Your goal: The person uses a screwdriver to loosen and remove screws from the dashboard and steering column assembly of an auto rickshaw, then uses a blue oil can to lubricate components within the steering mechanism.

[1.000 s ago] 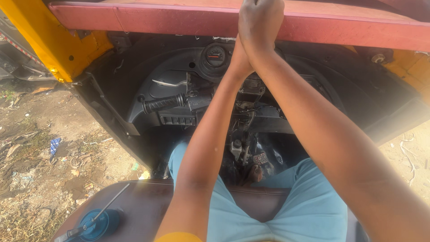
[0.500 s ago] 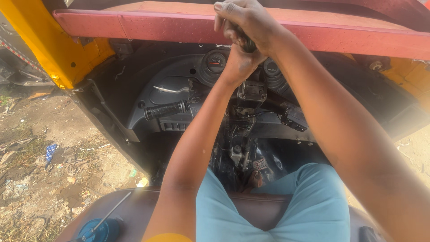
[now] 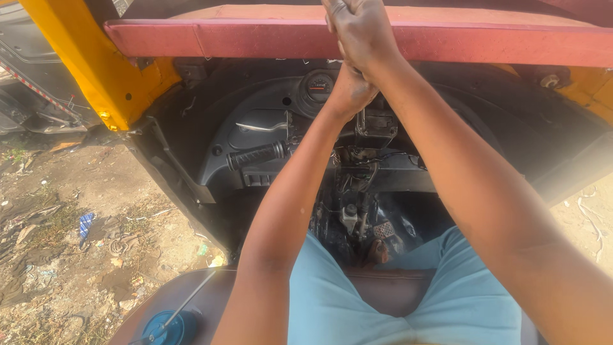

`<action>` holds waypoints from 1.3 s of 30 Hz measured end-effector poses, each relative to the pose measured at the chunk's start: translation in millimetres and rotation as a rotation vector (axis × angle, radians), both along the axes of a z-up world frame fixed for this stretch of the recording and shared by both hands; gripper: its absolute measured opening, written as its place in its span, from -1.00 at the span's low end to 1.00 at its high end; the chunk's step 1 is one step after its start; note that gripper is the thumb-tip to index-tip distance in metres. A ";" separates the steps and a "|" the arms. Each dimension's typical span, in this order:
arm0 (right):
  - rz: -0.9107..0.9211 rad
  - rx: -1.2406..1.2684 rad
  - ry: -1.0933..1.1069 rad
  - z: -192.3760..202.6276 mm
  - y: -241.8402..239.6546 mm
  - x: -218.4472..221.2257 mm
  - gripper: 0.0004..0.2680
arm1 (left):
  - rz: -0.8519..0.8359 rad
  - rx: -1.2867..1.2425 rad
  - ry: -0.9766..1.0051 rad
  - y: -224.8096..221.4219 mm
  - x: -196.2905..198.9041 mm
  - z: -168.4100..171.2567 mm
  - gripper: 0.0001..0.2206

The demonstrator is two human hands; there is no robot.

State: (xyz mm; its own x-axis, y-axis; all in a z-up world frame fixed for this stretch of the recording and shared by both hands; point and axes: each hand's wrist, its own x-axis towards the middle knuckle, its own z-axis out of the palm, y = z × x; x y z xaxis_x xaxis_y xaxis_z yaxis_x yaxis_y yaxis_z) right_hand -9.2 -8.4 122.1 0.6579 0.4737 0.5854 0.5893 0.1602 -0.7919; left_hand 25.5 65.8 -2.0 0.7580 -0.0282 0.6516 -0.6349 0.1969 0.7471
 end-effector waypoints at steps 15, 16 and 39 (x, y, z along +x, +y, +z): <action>-0.760 0.132 -0.138 -19.4 -38.6 18.1 -0.67 | -0.053 0.426 0.070 -21.4 8.2 20.5 -0.53; -0.742 0.183 -0.181 -21.8 -40.3 19.3 -0.69 | -0.111 0.428 0.167 -21.0 5.5 24.0 -0.53; 0.205 0.110 0.021 -4.8 -58.2 4.3 -0.79 | 0.657 0.070 -0.120 -61.6 -27.4 13.0 -0.82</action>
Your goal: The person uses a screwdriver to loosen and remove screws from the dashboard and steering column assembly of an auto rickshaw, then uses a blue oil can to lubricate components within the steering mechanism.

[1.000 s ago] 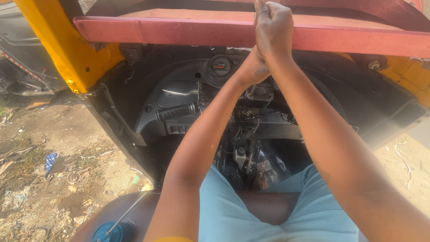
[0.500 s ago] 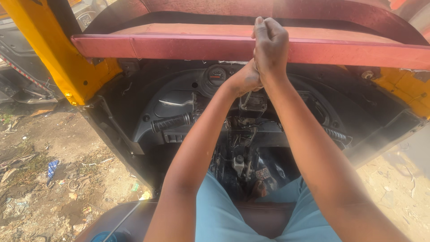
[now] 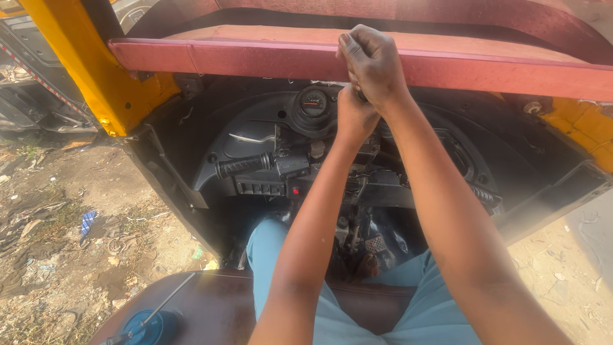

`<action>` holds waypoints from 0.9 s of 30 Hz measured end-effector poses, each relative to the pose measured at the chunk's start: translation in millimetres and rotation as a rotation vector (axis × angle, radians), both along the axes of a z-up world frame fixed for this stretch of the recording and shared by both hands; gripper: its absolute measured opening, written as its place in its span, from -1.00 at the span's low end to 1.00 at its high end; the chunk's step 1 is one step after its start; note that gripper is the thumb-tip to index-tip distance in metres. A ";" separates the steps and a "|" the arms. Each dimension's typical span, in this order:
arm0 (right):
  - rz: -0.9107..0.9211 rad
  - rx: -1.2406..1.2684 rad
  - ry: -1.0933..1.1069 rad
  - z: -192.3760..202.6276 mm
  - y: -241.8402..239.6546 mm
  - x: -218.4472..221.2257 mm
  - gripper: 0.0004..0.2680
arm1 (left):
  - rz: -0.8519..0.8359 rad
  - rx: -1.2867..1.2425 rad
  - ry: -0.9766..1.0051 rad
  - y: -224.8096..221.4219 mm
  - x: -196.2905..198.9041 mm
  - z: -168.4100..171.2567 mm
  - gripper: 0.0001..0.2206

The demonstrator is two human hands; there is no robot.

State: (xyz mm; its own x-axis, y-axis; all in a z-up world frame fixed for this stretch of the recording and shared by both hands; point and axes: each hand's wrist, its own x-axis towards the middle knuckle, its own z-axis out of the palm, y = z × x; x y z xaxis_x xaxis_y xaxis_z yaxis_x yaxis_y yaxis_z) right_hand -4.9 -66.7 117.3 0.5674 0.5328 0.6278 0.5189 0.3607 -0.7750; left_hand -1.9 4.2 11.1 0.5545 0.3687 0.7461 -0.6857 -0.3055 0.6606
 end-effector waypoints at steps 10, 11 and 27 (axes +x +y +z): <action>0.379 -0.616 -0.168 32.2 -22.5 0.8 -0.67 | -0.401 0.087 0.275 21.6 -17.6 2.0 -0.84; 0.392 -0.512 -0.114 26.1 -15.1 0.2 -0.64 | -0.414 0.033 0.331 27.6 -20.3 3.1 -0.83; 0.101 0.179 0.247 -4.3 26.1 6.8 -0.66 | 0.369 -0.141 -0.070 -25.2 -22.0 11.5 -0.76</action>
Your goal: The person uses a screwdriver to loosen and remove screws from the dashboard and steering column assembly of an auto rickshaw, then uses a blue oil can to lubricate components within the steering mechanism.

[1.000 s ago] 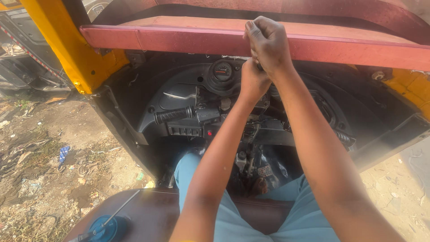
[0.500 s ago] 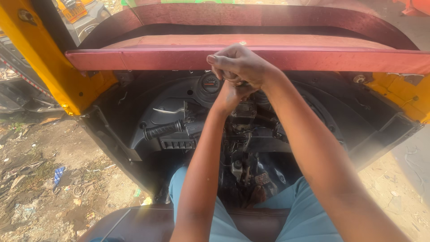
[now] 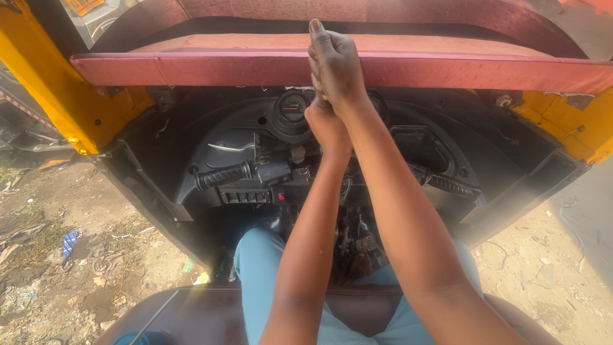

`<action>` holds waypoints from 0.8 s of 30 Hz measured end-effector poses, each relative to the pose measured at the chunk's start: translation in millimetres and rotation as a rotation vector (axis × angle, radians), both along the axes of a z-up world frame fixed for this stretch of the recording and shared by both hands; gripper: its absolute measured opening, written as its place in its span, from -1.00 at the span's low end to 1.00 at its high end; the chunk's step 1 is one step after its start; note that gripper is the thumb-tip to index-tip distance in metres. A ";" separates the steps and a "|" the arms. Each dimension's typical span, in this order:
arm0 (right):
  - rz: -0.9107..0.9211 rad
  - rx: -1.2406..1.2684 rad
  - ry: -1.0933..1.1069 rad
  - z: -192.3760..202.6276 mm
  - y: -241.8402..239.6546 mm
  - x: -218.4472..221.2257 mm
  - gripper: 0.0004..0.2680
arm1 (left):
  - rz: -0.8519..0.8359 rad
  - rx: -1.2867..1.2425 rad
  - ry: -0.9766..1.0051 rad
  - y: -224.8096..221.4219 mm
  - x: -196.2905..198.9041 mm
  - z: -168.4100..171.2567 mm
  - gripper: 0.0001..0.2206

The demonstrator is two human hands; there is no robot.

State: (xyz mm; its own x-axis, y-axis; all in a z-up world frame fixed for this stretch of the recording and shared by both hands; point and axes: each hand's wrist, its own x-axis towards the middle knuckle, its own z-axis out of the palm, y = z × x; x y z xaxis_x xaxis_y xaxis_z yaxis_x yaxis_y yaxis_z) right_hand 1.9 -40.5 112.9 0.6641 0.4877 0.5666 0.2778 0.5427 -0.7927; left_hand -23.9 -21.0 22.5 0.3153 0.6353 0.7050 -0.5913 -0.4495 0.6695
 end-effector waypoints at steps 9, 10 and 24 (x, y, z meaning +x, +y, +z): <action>-0.102 0.085 -0.044 -7.4 10.8 7.7 -0.64 | -0.063 0.060 0.091 13.4 7.6 -10.9 -0.72; -0.094 0.063 -0.051 -8.5 15.8 4.3 -0.65 | -0.031 0.073 0.067 15.9 6.1 -10.6 -0.74; -0.323 0.130 0.128 -6.9 -36.2 4.3 -0.70 | -0.141 0.189 0.341 -6.5 -2.1 9.1 -0.69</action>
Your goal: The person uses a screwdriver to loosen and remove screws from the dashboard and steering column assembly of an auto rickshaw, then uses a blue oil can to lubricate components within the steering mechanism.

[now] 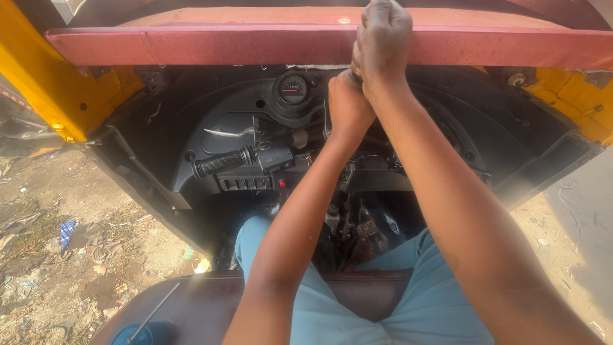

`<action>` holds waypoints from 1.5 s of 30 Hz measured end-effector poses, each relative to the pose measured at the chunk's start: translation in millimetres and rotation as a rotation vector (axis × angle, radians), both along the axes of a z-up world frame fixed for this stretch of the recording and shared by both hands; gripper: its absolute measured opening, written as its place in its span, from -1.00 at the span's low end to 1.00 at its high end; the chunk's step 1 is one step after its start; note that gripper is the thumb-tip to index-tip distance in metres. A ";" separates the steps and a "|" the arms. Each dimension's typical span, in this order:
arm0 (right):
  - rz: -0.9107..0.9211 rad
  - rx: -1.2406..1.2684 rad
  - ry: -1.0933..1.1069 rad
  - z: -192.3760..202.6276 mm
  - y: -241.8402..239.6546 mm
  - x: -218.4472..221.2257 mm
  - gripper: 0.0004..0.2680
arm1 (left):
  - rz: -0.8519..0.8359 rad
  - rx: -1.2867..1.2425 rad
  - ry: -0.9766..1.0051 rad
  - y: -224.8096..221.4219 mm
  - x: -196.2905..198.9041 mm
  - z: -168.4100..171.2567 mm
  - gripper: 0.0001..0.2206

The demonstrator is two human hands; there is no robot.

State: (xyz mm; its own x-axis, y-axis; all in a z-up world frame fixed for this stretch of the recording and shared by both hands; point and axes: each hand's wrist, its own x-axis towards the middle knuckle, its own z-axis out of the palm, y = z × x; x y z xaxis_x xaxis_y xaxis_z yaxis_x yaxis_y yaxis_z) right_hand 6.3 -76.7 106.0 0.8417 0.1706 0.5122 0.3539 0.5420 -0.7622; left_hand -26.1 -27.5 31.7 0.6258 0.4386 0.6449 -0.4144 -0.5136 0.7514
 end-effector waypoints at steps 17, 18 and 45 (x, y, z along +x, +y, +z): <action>0.320 -0.417 -0.222 11.7 -2.3 -13.2 -0.74 | -0.907 -0.084 0.262 77.0 29.5 -19.1 -0.83; 0.440 -0.570 -0.294 17.8 -5.4 -13.4 -0.75 | -0.890 -0.095 0.380 82.0 26.3 -17.0 -0.82; 0.109 -0.281 -0.358 -6.3 33.6 -19.4 -0.73 | 0.120 -0.077 -0.456 15.3 1.8 -24.8 -0.75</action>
State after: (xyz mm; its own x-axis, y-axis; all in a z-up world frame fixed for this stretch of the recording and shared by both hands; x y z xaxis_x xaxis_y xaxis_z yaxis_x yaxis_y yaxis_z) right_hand -13.1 -43.1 99.7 0.5903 0.4215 0.6884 0.5739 0.3805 -0.7251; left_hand -24.3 -12.1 6.9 0.2284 0.5476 0.8049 -0.6521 -0.5278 0.5442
